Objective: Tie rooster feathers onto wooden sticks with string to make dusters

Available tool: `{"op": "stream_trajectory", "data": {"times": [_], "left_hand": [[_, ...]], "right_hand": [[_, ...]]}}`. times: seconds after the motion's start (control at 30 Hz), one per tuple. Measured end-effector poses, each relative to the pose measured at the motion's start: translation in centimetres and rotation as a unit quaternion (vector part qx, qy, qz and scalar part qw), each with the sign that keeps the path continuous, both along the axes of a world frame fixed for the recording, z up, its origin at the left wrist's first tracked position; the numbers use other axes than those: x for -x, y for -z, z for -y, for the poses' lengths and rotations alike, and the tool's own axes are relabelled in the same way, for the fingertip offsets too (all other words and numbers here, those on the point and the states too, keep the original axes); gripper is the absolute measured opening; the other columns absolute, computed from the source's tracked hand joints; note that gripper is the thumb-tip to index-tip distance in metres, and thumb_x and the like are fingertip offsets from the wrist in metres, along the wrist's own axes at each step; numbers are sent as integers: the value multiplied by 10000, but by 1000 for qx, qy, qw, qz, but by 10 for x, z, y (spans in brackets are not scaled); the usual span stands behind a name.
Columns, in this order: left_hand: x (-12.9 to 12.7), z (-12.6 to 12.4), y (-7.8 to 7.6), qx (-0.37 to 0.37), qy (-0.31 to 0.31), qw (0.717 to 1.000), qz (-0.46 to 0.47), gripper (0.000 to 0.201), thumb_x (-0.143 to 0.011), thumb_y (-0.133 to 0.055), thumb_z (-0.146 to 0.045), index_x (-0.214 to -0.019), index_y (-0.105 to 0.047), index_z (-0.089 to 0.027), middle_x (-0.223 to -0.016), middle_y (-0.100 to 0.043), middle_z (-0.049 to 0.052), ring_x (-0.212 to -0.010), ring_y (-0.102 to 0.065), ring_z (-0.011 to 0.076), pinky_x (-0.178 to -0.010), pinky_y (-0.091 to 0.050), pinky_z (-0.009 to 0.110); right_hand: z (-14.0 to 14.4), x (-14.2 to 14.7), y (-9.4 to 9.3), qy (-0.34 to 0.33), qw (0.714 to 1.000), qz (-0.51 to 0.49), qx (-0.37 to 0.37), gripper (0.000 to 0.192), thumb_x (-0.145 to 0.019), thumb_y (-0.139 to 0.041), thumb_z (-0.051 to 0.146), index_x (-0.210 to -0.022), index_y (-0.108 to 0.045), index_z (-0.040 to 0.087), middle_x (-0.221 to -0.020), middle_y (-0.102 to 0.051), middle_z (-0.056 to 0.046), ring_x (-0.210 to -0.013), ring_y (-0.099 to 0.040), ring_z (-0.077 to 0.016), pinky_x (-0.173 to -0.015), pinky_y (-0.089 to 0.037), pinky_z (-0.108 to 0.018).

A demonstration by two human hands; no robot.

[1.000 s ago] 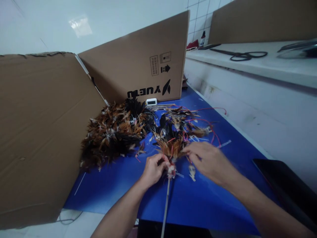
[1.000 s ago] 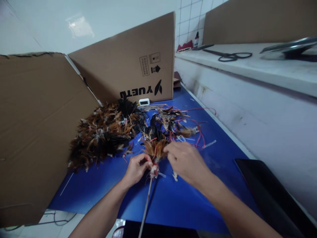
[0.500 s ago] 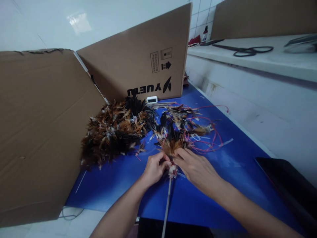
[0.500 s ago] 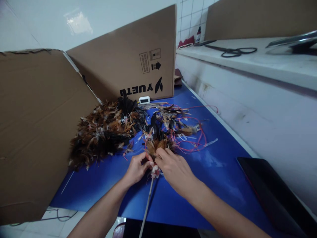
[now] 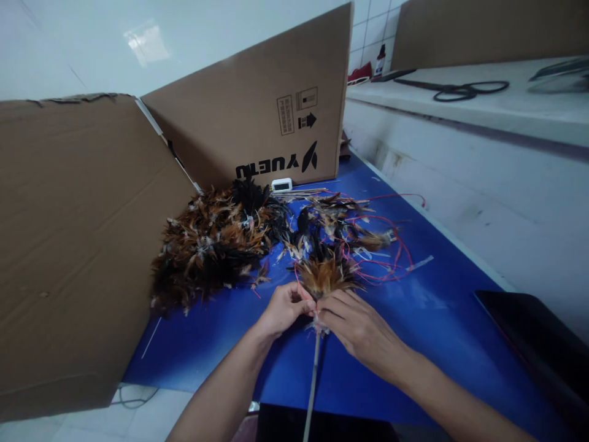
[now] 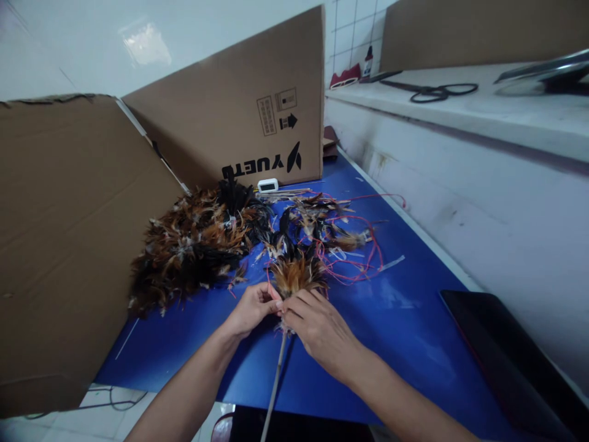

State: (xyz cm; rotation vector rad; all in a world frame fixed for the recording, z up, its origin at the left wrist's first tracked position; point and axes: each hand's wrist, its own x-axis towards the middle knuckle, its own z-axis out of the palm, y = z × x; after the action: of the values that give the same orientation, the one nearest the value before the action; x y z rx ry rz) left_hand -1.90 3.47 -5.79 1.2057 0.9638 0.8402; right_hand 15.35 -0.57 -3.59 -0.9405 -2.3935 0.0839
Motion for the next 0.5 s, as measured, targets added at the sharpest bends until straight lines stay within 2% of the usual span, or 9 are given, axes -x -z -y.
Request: {"op": "stream_trajectory", "data": {"times": [0.13, 0.27, 0.33, 0.4, 0.5], "left_hand": [[3, 0, -6, 13, 15, 1000, -5, 303, -582, -747, -317, -660, -538, -112, -585, -592, 9, -545, -540, 88, -573, -425, 222], [5, -1, -2, -4, 12, 999, -39, 312, -546, -767, -309, -657, -553, -112, -599, -597, 6, -538, -533, 84, -550, -408, 206], [5, -1, 0, -22, 16, 998, -52, 296, -558, -759, -306, -658, -559, -113, -614, -602, 9, -551, -536, 86, -561, -412, 206], [6, -1, 1, -53, 27, 996, -72, 265, -589, -739, -305, -665, -570, -116, -638, -614, 18, -580, -549, 96, -589, -422, 214], [7, 1, -3, -132, 44, 981, -132, 188, -661, -683, -295, -677, -601, -126, -682, -639, 36, -632, -570, 117, -641, -434, 228]], "right_hand": [[1, 3, 2, -30, 999, -39, 23, 214, -873, -416, 103, -859, -615, 182, -858, -629, -49, -853, -520, -168, -729, -389, -323], [-2, 1, -1, -53, 975, -144, 159, 219, -890, -420, 182, -769, -603, 188, -818, -625, -32, -826, -534, -149, -756, -412, -305], [-9, -1, -2, -26, 948, -204, 242, 254, -905, -387, 227, -757, -589, 187, -784, -618, -27, -775, -553, -138, -730, -431, -284], [-17, -3, 0, 17, 921, -243, 303, 227, -903, -370, 248, -824, -575, 189, -780, -616, -22, -726, -567, -133, -688, -448, -273], [-27, -4, 6, 40, 902, -262, 341, 148, -852, -419, 213, -928, -545, 195, -798, -622, -9, -720, -583, -135, -677, -461, -275]]}}
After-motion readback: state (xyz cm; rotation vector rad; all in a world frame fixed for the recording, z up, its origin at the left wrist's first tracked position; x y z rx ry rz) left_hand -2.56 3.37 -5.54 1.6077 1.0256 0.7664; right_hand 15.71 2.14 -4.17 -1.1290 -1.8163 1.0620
